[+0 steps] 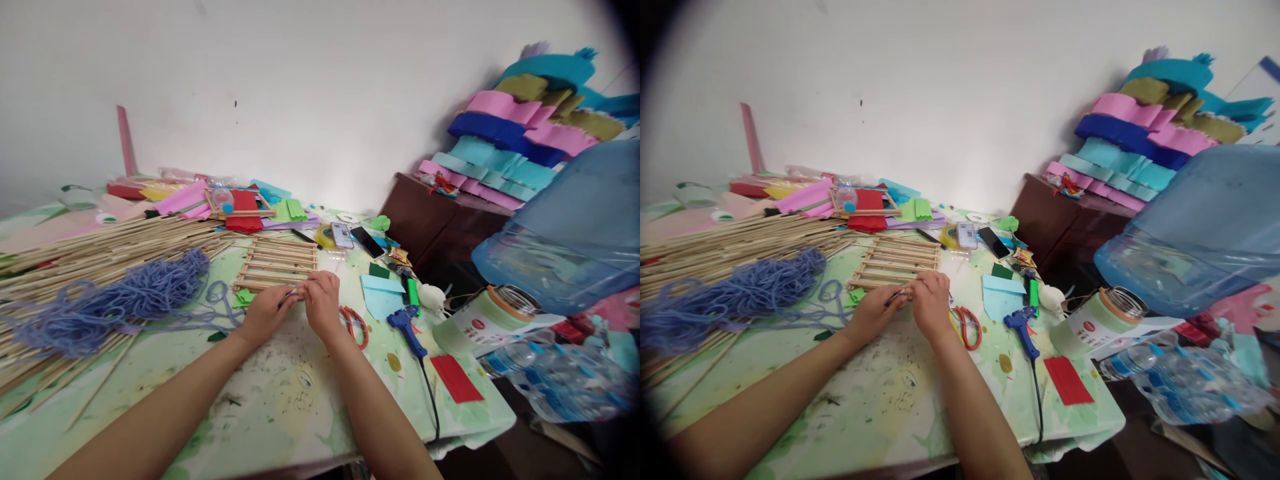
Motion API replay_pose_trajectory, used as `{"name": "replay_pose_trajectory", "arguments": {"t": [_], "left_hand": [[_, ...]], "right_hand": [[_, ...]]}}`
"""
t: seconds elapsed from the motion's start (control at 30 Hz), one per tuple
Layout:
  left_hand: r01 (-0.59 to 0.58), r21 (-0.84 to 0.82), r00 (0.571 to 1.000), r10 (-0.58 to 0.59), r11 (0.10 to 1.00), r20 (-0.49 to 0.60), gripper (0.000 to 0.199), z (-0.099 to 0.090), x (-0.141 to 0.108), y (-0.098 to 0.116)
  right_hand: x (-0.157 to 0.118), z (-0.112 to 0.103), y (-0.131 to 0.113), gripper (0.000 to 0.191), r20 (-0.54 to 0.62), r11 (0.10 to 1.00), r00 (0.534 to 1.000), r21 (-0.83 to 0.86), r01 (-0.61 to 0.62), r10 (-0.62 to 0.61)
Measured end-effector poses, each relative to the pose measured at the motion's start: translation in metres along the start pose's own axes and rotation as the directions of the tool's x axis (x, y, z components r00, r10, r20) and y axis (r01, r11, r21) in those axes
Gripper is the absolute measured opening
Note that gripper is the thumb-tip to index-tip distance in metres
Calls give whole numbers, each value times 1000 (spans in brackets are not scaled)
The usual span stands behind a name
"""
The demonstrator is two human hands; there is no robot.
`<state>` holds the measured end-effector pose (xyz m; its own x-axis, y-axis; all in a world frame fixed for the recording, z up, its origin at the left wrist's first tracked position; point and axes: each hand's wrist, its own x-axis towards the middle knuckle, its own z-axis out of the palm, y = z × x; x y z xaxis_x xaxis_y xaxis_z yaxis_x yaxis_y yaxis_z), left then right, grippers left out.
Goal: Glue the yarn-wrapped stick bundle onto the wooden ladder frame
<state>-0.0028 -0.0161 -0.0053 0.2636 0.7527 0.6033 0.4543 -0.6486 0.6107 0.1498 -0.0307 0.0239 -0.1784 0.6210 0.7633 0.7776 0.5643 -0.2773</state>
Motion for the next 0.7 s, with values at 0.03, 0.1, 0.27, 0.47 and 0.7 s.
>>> {"name": "replay_pose_trajectory", "arguments": {"t": [0.03,0.1,0.27,0.47,0.7], "left_hand": [[3,12,1000,-3,1000,-7,24,0,0,-1],[36,26,999,-36,999,-4,27,0,0,-2],[180,-21,982,-181,983,-48,30,-1,2,-4],[353,-536,872,-477,767,-108,29,4,8,-12],[373,-745,806,-591,553,-35,38,10,11,-16]], "right_hand": [[0,0,0,15,-31,999,999,29,-29,30],[0,-1,3,16,-103,995,991,70,-78,85],[2,-3,16,20,-226,978,953,88,-187,202],[4,-5,32,22,-352,900,830,222,-374,432],[0,-2,39,27,-303,858,812,304,-414,499]]}}
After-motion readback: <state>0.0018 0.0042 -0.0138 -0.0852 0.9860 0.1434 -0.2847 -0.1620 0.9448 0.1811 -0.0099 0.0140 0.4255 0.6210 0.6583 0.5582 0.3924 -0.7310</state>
